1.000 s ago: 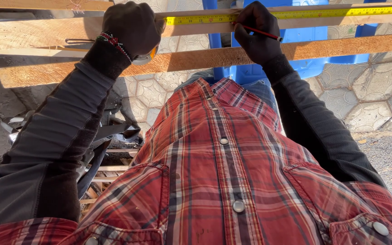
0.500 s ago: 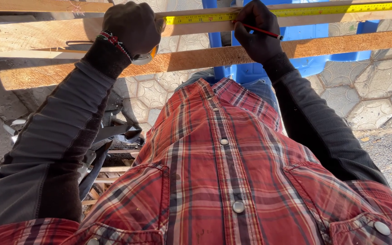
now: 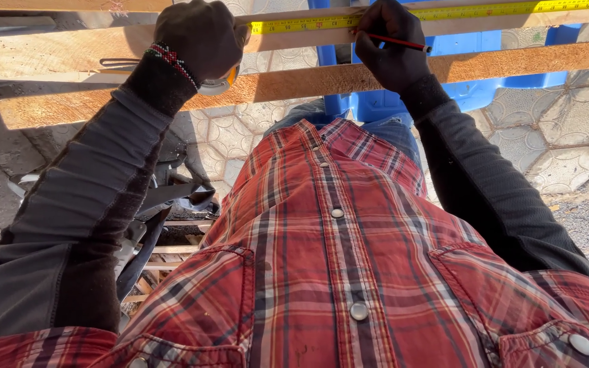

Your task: Measuring and marking wooden planks and a sofa frame for cutting or assembly using a tape measure and pencil.

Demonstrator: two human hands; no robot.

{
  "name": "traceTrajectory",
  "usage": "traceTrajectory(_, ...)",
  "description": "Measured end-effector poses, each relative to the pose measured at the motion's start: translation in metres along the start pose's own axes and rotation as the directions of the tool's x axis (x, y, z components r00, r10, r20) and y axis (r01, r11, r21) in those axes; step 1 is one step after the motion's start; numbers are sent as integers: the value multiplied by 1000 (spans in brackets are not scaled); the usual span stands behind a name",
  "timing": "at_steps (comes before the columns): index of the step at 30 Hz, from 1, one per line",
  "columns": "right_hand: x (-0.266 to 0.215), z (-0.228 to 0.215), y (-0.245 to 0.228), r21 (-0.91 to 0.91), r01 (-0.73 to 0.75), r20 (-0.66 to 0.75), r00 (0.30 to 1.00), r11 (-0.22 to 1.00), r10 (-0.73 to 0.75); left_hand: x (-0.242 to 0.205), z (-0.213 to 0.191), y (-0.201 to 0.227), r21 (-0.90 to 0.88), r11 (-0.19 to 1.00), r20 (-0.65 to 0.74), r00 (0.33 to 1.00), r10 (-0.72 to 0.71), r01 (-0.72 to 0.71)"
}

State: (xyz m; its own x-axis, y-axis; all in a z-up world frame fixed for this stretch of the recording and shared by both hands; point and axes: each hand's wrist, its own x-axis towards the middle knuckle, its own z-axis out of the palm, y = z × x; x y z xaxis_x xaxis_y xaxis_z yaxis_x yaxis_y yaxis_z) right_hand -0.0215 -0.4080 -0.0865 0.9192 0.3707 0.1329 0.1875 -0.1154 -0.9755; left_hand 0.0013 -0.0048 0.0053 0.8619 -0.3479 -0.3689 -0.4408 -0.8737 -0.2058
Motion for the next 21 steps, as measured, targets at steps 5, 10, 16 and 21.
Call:
traceTrajectory(5, 0, -1, -3, 11, -39, -22, 999, 999, 39, 3, 1, -1, 20, 1000, -56, 998, 13, -12)
traceTrajectory(10, -1, 1, 4, -10, -13, -25, 1000, 1000, 13, 2, 5, -1, 43, 999, -74, 997, 4, -1)
traceTrajectory(16, 0, -1, 6, -19, -33, 8, 999, 999, 33, 4, 7, -1, 43, 999, -79, 997, 14, -10)
traceTrajectory(21, 0, 0, 8, 46, 3, -46, 999, 999, -1, 7, 15, -3, -75, 997, -105, 994, 12, -20)
